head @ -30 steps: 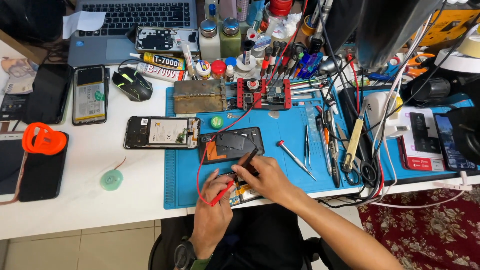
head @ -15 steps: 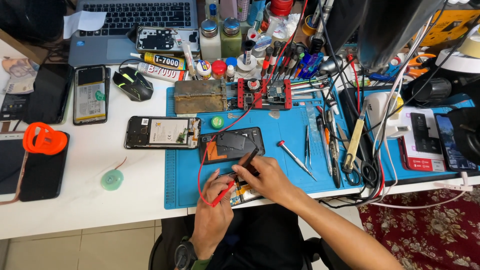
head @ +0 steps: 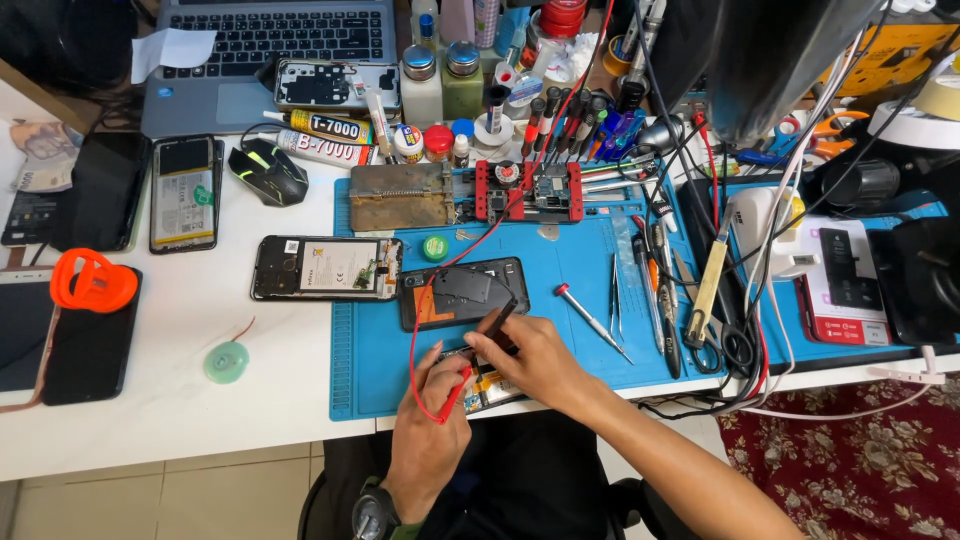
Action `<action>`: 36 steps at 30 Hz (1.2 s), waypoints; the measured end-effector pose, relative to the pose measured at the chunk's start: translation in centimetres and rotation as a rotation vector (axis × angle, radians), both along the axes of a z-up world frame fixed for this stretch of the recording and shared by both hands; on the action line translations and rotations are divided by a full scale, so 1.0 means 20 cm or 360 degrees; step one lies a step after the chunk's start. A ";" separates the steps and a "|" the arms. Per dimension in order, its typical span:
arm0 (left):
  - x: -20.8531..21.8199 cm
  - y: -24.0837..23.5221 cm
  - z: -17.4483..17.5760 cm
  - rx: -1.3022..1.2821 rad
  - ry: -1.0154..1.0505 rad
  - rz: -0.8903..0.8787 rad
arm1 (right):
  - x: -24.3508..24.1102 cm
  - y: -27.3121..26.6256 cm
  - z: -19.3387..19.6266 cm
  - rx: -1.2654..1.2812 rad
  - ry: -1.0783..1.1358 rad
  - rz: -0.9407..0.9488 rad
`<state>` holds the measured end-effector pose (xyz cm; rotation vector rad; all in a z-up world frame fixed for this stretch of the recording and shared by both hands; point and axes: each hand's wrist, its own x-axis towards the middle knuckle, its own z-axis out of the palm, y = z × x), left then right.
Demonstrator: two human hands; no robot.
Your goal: The person disassembles a smartphone, removes the back cover, and uses a multimeter to test the battery terminals. They then use a small brush to clean the internal components of the device.
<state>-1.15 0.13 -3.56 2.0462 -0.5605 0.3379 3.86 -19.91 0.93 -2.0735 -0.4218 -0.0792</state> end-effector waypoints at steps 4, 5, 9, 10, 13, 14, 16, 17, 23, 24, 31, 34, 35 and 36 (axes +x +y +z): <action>0.00 0.00 0.00 0.0023 -0.0045 0.0005 | 0.00 0.00 0.00 -0.0022 -0.0034 -0.0001; 0.00 0.00 0.00 0.0018 -0.0049 0.0003 | 0.00 0.00 0.00 -0.0026 -0.0048 -0.0001; 0.04 0.00 0.11 0.0002 -0.0122 -0.0039 | -0.02 0.01 0.04 -0.0003 -0.0017 -0.0029; 0.04 0.01 0.13 -0.0044 -0.0110 0.0000 | -0.03 0.01 0.07 0.0130 -0.0095 -0.0130; 0.05 0.03 0.23 -0.0122 -0.0125 0.0044 | -0.05 0.02 0.18 0.0318 -0.0416 -0.0221; 0.05 0.03 0.26 -0.0155 -0.0150 0.0053 | -0.06 0.02 0.22 0.0373 -0.0657 -0.0204; 0.07 0.03 0.39 -0.0020 -0.0301 0.0008 | -0.12 0.02 0.30 0.0321 -0.0742 -0.0141; 0.05 0.04 0.44 0.0119 -0.0439 -0.0034 | -0.16 0.03 0.34 0.0272 -0.0814 -0.0074; 0.02 0.01 0.75 0.0292 -0.0605 -0.0320 | -0.40 0.11 0.40 0.0599 -0.0680 -0.0230; 0.02 0.05 0.70 0.0294 -0.0594 -0.0313 | -0.44 0.07 0.45 0.0601 -0.0668 -0.0224; 0.05 0.25 0.37 0.0864 0.0024 -0.0151 | -0.82 -0.74 0.31 0.0860 -0.1117 -0.1970; 0.08 0.27 0.32 0.0844 0.0048 -0.0205 | -1.08 -0.97 0.11 0.0823 -0.0797 -0.2067; 0.10 0.27 0.32 0.0797 0.0065 -0.0248 | -1.15 -0.99 0.05 0.0608 -0.0652 -0.1959; 0.12 0.27 0.32 0.0791 0.0056 -0.0259 | -1.20 -0.99 -0.03 0.0603 -0.0664 -0.1969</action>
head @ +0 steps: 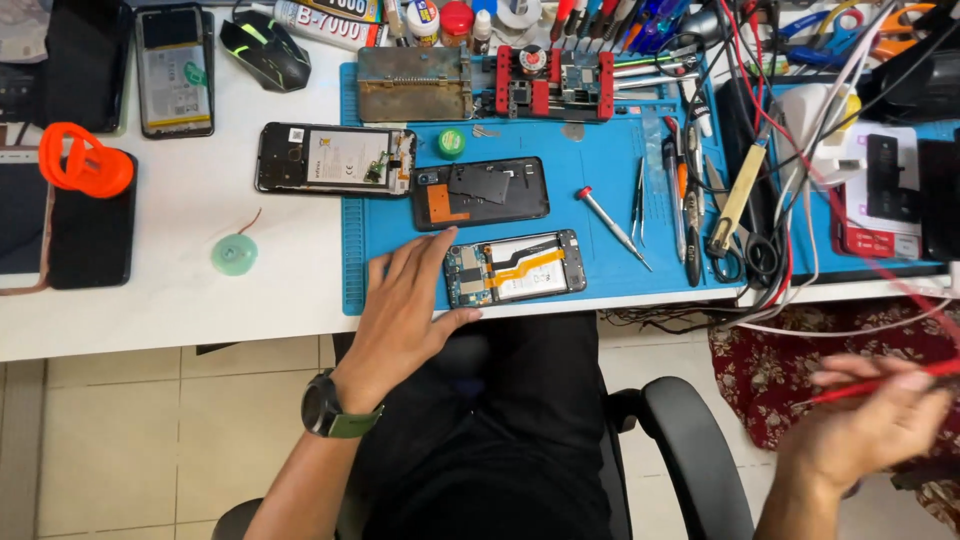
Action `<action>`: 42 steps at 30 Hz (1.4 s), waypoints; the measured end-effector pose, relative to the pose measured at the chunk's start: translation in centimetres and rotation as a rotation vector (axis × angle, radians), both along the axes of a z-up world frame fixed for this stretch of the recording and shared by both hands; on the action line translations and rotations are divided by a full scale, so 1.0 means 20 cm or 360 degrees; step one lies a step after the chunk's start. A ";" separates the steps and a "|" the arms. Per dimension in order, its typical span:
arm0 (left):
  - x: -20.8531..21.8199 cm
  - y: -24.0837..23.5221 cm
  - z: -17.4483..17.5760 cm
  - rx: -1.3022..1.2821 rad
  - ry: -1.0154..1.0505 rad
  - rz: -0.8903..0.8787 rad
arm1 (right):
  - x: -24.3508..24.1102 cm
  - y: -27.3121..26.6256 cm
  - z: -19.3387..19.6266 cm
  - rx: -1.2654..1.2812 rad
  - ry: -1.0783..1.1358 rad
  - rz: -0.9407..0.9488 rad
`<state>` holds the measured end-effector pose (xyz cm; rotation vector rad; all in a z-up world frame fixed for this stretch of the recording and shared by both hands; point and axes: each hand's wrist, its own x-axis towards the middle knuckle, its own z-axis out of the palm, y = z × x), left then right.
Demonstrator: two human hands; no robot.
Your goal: The person disassembles a smartphone, removes the back cover, and uses a multimeter to test the battery terminals. They then use a small brush to clean the internal components of the device.
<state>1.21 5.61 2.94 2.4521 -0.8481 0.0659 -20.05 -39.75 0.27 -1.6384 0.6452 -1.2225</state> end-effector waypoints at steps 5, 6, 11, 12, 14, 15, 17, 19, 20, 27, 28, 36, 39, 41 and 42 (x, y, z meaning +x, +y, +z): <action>0.05 0.01 0.00 -0.0221 0.0201 -0.0055 | -0.10 0.06 -0.30 0.0194 0.0549 0.0194; 0.03 0.01 0.03 -0.0223 0.0193 -0.0062 | -0.06 0.14 -0.25 0.0192 0.0541 0.0189; -0.02 -0.09 0.15 -0.1196 0.0246 -0.0363 | 0.18 0.51 0.02 -0.0886 0.0584 -0.0062; -0.01 -0.13 0.17 -0.1199 0.0244 -0.0372 | 0.24 0.55 0.04 -0.0888 0.0581 -0.0071; -0.01 -0.22 0.22 -0.1490 0.0041 -0.0418 | 0.32 0.63 0.09 -0.0847 0.0549 0.0473; -0.01 -0.24 0.24 -0.1492 0.0040 -0.0439 | 0.40 0.62 0.11 -0.0849 0.0545 0.0453; -0.01 -0.28 0.28 -0.1669 0.0133 -0.0255 | 0.56 0.58 0.14 -0.1163 0.0507 0.0705; -0.01 -0.28 0.21 -0.1674 0.0106 -0.0230 | 0.72 0.48 0.14 -0.1176 0.0599 0.0713; -0.02 -0.28 0.17 -0.1674 0.0077 -0.0189 | 0.81 0.43 0.14 -0.1185 0.0691 0.0736; -0.01 -0.37 -0.06 -0.1505 -0.0045 -0.0097 | 1.03 0.14 0.01 -0.1964 0.1312 0.0130; -0.02 -0.39 -0.08 -0.1531 0.0045 -0.0055 | 1.02 0.15 0.02 -0.1973 0.1412 0.0165; 0.03 -0.31 0.08 -0.2588 0.0958 0.0150 | 1.02 0.03 0.01 -0.1551 0.1803 0.0285; 0.05 -0.16 0.23 -0.2986 0.1471 0.0275 | 1.02 0.13 0.27 -0.1359 0.1925 0.0344; 0.06 -0.07 0.23 -0.3310 0.1624 0.0292 | 1.00 0.27 0.56 -0.0939 0.1977 0.0730; 0.07 -0.05 0.26 -0.3313 0.1621 0.0292 | 1.01 0.22 0.58 -0.0942 0.1976 0.0732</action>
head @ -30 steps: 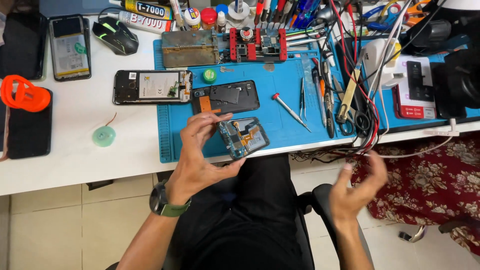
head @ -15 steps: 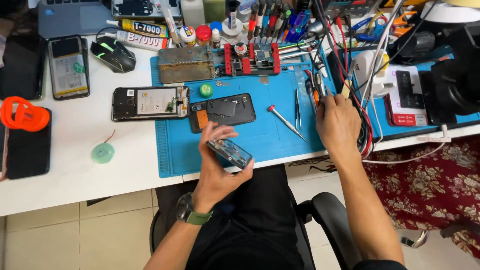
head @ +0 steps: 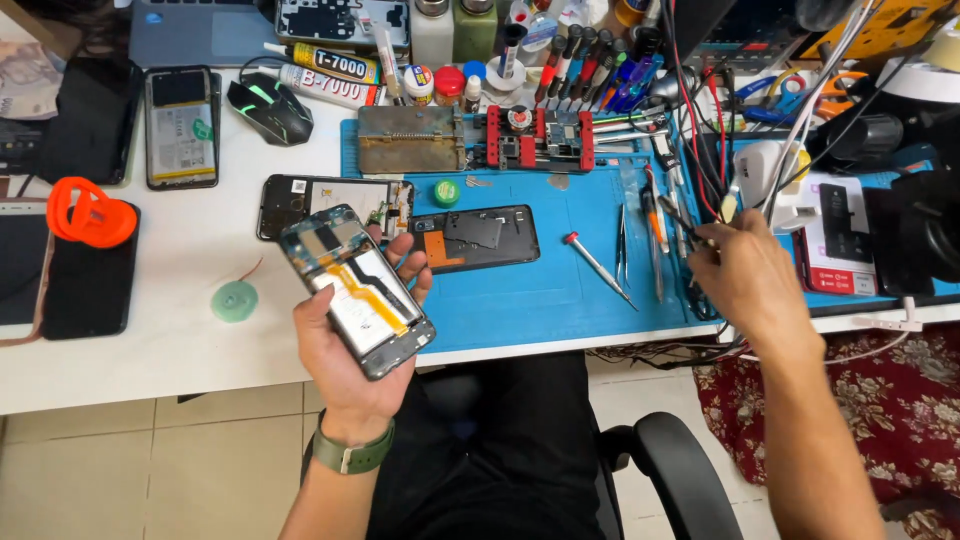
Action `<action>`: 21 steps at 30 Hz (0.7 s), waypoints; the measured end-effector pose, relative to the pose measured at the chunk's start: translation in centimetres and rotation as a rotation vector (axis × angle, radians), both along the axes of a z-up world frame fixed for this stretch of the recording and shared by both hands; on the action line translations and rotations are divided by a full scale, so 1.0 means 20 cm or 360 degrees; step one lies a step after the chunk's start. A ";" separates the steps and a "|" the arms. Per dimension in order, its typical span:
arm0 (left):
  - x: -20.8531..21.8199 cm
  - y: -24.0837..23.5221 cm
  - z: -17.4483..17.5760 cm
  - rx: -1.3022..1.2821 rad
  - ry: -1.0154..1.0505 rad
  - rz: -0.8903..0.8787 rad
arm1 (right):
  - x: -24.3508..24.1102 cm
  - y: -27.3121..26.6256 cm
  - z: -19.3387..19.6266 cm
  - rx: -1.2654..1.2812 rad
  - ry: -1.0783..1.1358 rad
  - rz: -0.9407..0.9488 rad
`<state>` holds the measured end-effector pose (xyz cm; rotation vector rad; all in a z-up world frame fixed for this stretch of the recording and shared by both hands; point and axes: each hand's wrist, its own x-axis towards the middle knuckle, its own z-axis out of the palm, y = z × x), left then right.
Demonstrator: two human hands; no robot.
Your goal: The person disassembles a smartphone, removes the back cover, and uses a multimeter to test the battery terminals. They then use a small brush to clean the internal components of the device.
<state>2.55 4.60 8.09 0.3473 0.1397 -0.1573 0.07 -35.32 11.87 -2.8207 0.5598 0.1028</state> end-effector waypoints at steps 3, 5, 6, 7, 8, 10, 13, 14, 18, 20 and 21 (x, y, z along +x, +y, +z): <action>-0.01 0.06 0.05 0.0070 0.0067 0.0052 | -0.01 -0.12 0.08 -0.0184 0.0201 0.0109; 0.00 0.10 0.07 0.0109 0.0062 0.0113 | 0.02 -0.18 0.17 -0.0174 0.0539 0.0155; -0.01 0.12 0.07 0.0102 0.0066 0.0114 | -0.01 -0.15 0.22 -0.0181 0.0544 0.0155; -0.01 0.13 0.08 0.0121 0.0023 0.0142 | -0.01 -0.12 0.27 -0.0149 0.0629 0.0148; -0.01 0.15 0.08 0.0140 -0.0019 0.0170 | -0.02 -0.09 0.33 -0.0117 0.0714 0.0139; -0.02 0.18 0.09 0.0158 -0.0038 0.0204 | 0.03 0.04 0.39 0.0050 0.0660 0.0274; -0.04 0.22 0.10 0.0152 -0.0064 0.0235 | 0.33 0.33 0.40 0.0234 0.0235 0.0677; -0.04 0.24 0.10 0.0126 -0.0072 0.0213 | 0.45 0.44 0.39 0.0254 -0.0144 0.0911; -0.07 0.29 0.12 0.0143 -0.0096 0.0270 | 1.30 0.73 0.17 0.0176 -0.0642 0.1346; -0.09 0.31 0.12 0.0200 -0.0106 0.0316 | 1.72 0.81 0.04 0.0293 -0.0807 0.1386; -0.10 0.33 0.11 0.0202 -0.0102 0.0345 | 1.82 0.81 0.02 0.0303 -0.0804 0.1414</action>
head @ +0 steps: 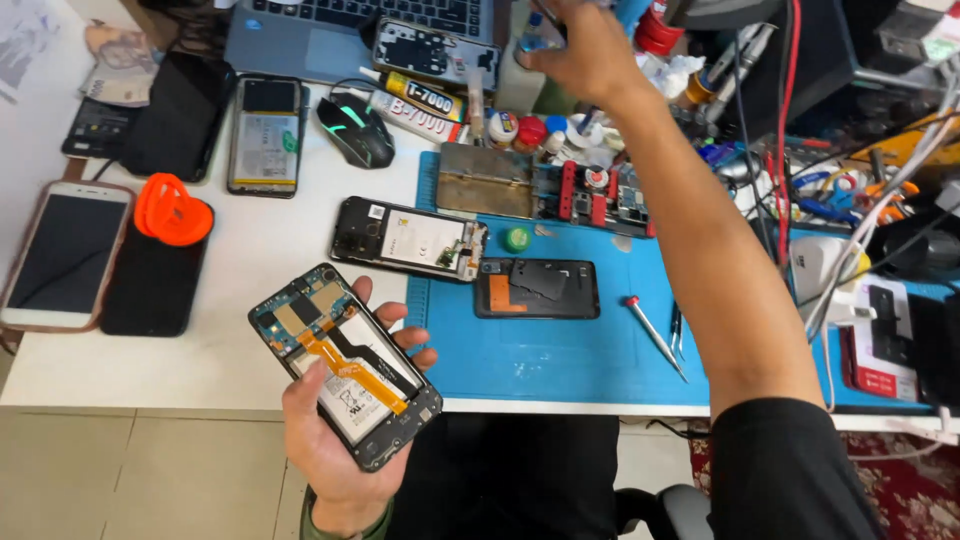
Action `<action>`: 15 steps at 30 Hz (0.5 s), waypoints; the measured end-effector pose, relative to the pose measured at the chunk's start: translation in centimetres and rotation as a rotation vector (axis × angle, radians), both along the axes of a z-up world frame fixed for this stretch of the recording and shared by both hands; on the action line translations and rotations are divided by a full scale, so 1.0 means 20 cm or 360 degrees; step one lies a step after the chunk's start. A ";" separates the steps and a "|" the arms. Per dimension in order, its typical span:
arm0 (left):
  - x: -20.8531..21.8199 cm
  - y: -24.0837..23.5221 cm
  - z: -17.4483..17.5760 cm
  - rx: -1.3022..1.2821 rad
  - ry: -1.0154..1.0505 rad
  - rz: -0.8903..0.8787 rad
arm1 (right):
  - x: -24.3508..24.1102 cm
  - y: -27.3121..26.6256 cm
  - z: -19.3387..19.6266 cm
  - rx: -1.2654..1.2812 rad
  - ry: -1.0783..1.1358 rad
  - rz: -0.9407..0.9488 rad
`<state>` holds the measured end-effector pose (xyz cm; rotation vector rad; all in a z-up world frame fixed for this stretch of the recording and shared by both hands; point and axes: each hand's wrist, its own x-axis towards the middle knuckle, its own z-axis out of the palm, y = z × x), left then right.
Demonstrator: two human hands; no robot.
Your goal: The person disassembles a smartphone, removes the back cover, and uses a multimeter to test the battery terminals. They then use a small brush to clean the internal components of the device.
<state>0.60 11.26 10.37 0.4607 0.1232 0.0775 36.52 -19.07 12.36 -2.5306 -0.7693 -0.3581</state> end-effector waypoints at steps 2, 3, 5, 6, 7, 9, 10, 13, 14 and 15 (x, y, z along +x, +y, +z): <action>-0.02 0.04 -0.01 -0.0046 0.0001 0.0035 | 0.19 0.00 -0.03 -0.0118 0.0255 -0.0179; -0.02 0.06 -0.02 -0.0040 0.0000 0.0057 | 0.23 0.02 -0.03 -0.0114 0.0254 -0.0157; -0.02 0.09 -0.04 -0.0027 -0.0011 0.0099 | 0.27 0.00 -0.04 -0.0394 0.0395 -0.0425; -0.01 0.10 -0.04 -0.0018 -0.0010 0.0101 | 0.28 0.01 -0.03 -0.0386 0.0397 -0.0421; 0.00 0.11 -0.04 -0.0018 -0.0013 0.0113 | 0.28 0.01 -0.02 -0.0340 0.0451 -0.0374; 0.01 0.11 -0.04 -0.0022 -0.0010 0.0110 | 0.27 0.00 -0.01 -0.0295 0.0512 -0.0342; 0.00 0.11 -0.05 -0.0007 -0.0006 0.0108 | 0.27 0.00 0.01 -0.0313 0.0557 -0.0314; -0.01 0.11 -0.06 0.0022 0.0020 0.0116 | 0.33 -0.03 0.02 -0.0401 0.0577 -0.0276; -0.01 0.10 -0.06 0.0038 0.0040 0.0124 | 0.36 -0.05 0.02 -0.0466 0.0550 -0.0269; -0.02 0.10 -0.06 0.0041 0.0038 0.0125 | 0.40 -0.07 -0.02 -0.0464 0.0548 -0.0268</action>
